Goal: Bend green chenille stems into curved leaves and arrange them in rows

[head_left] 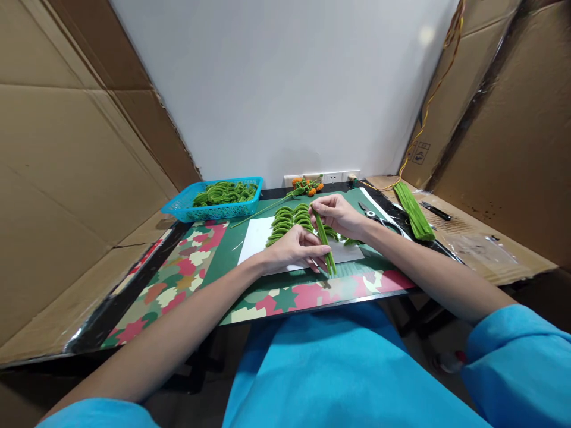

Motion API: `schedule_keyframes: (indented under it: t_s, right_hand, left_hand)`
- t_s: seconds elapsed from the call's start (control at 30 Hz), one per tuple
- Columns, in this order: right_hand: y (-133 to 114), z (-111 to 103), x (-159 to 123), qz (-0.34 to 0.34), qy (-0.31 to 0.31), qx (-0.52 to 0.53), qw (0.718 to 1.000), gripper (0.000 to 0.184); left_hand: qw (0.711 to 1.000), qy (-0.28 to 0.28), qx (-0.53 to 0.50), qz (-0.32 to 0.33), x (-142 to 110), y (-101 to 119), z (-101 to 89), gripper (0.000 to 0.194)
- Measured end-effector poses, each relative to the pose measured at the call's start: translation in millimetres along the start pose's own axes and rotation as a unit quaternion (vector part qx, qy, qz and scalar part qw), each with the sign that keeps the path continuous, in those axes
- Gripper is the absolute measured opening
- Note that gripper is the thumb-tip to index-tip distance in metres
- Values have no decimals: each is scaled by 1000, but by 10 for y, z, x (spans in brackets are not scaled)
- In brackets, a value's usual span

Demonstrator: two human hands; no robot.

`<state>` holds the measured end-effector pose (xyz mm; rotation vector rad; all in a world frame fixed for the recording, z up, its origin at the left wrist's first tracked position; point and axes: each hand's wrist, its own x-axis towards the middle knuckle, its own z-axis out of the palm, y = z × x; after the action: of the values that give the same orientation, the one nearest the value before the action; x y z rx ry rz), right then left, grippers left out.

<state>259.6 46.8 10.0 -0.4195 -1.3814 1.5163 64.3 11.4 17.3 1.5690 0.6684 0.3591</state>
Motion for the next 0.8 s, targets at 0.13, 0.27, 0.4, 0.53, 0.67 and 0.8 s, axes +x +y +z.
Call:
schedule_keyframes:
  t_s: [0.13, 0.27, 0.4, 0.53, 0.67, 0.8]
  right_hand:
    - [-7, 9, -4, -5, 1, 3, 1000, 45]
    - [-8, 5, 0, -5, -4, 1, 1000, 44]
    - [-11, -1, 8, -10, -3, 0, 1000, 44]
    - [-14, 3, 6, -10, 1, 1, 1000, 44]
    - [0, 6, 5, -12, 3, 2, 1000, 42]
    - [15, 8, 10, -16, -5, 5, 1000, 39]
  left_hand:
    - [1000, -2, -8, -2, 4, 4, 21, 46]
    - [1000, -4, -15, 3, 23, -16, 22, 45]
    - [1000, 0, -16, 0, 34, -15, 24, 49]
    - [999, 13, -30, 2, 38, 0, 45, 58]
    - [999, 30, -33, 20, 45, -16, 46, 53]
    - [999, 23, -38, 32, 41, -43, 21, 43]
